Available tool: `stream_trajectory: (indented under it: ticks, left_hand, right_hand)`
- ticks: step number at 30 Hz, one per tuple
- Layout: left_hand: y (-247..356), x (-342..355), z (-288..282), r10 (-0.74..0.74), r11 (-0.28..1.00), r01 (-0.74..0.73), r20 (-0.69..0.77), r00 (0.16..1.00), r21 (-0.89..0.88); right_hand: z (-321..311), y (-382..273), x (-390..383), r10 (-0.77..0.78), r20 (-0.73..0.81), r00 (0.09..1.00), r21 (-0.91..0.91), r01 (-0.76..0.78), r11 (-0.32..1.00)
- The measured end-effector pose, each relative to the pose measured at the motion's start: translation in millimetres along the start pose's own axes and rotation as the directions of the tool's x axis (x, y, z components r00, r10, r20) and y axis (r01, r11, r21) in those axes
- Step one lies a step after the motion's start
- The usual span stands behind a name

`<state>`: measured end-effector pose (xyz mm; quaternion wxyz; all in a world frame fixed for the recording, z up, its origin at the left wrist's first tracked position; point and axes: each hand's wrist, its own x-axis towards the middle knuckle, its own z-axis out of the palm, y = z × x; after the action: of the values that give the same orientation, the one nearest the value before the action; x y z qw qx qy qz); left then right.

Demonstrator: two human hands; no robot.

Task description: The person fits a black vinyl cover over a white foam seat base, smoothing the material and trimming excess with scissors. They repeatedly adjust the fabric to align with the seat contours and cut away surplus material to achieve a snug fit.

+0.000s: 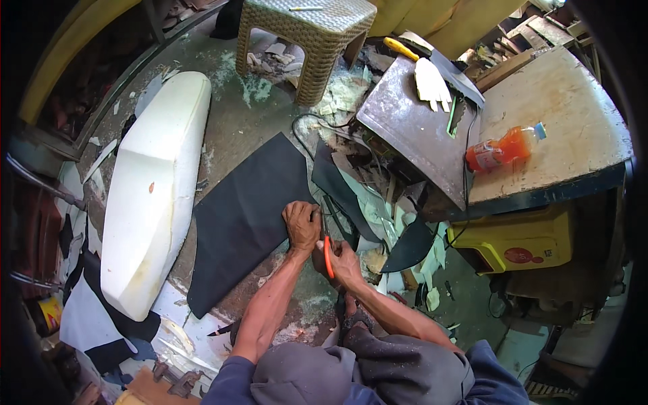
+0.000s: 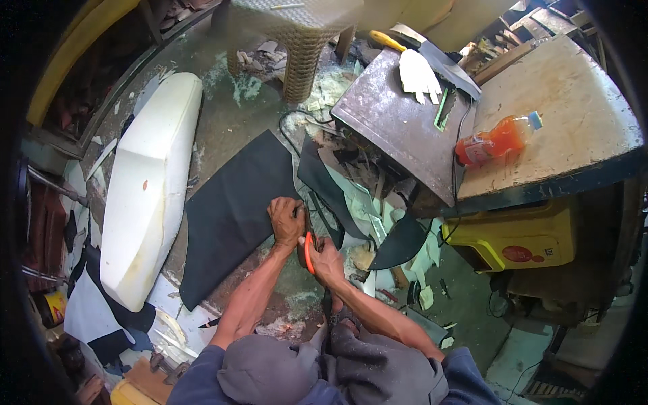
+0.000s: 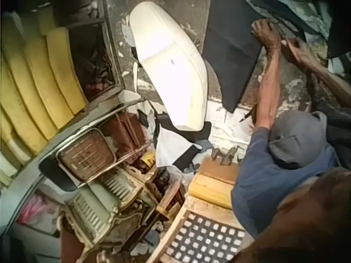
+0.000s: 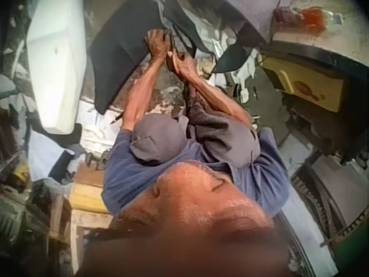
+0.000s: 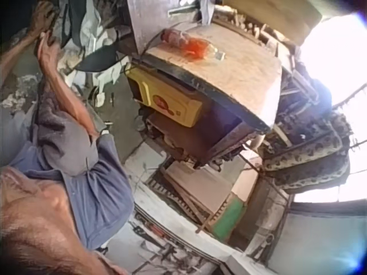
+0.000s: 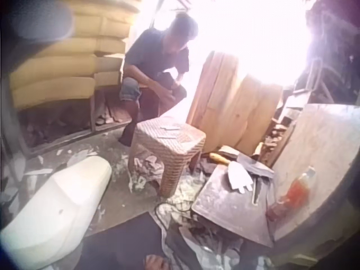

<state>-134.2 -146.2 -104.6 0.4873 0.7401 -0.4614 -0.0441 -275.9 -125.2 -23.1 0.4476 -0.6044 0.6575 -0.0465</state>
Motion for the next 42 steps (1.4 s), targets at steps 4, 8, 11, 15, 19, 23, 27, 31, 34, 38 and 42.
stream_trajectory:
  ticks: [4, 8, 11, 15, 19, 23, 27, 31, 34, 38, 42]
  left_hand:
    - [-5.8, -1.6, 0.4, 0.020, 1.000, -0.020, -0.014, 1.000, 0.004]
    - [-5.5, -2.4, 0.3, 0.037, 0.999, -0.037, -0.008, 0.999, 0.007]
    - [-2.7, -1.0, 1.3, 0.030, 1.000, -0.030, 0.006, 1.000, -0.008]
    - [3.5, 0.6, 5.0, 0.007, 1.000, -0.006, 0.017, 1.000, -0.020]
    - [-5.5, 6.1, -6.0, -0.021, 0.995, 0.028, 0.073, 0.997, -0.100]
    - [3.0, -3.8, -48.8, -0.038, 0.985, 0.066, 0.175, 0.984, -0.157]
    - [-3.1, -35.9, -120.7, -0.011, 0.998, 0.004, 0.114, 0.993, 0.060]
    - [-26.0, -103.0, -203.7, -0.111, 0.918, 0.066, 0.094, 0.989, 0.391]
    - [-34.9, -127.6, -231.5, -0.155, 0.863, 0.097, 0.077, 0.985, 0.497]
    - [-37.2, -147.1, -249.1, -0.225, 0.824, 0.136, 0.097, 0.970, 0.550]
    - [-48.8, -157.4, -245.9, -0.304, 0.803, 0.215, 0.071, 0.950, 0.556]
  right_hand:
    - [6.3, -9.4, 8.1, -0.006, 0.036, 0.999, 0.004, 0.006, 1.000]
    - [5.7, -20.7, 7.4, 0.047, 0.065, 0.997, 0.016, -0.049, 0.999]
    - [13.5, -14.7, 11.5, 0.058, 0.053, 0.997, 0.067, -0.062, 0.996]
    - [18.4, -8.2, 10.9, 0.096, 0.021, 0.995, 0.190, -0.098, 0.977]
    - [23.6, -1.5, 13.4, 0.018, 0.008, 1.000, 0.110, -0.019, 0.994]
    - [-12.5, 46.3, 14.0, -0.042, 0.011, 0.999, -0.003, 0.042, 0.999]
    - [-47.9, 72.2, -11.4, -0.322, -0.137, 0.937, -0.344, 0.260, 0.902]
    - [-55.2, 90.1, -14.9, -0.389, -0.013, 0.921, -0.470, 0.338, 0.816]
    - [-48.7, 67.0, -24.1, -0.386, -0.027, 0.922, -0.667, 0.271, 0.694]
    - [-12.7, 5.0, -35.8, -0.651, 0.114, 0.750, -0.562, 0.589, 0.580]
    - [47.9, -57.8, -37.1, -0.830, 0.358, 0.428, -0.399, 0.874, 0.278]
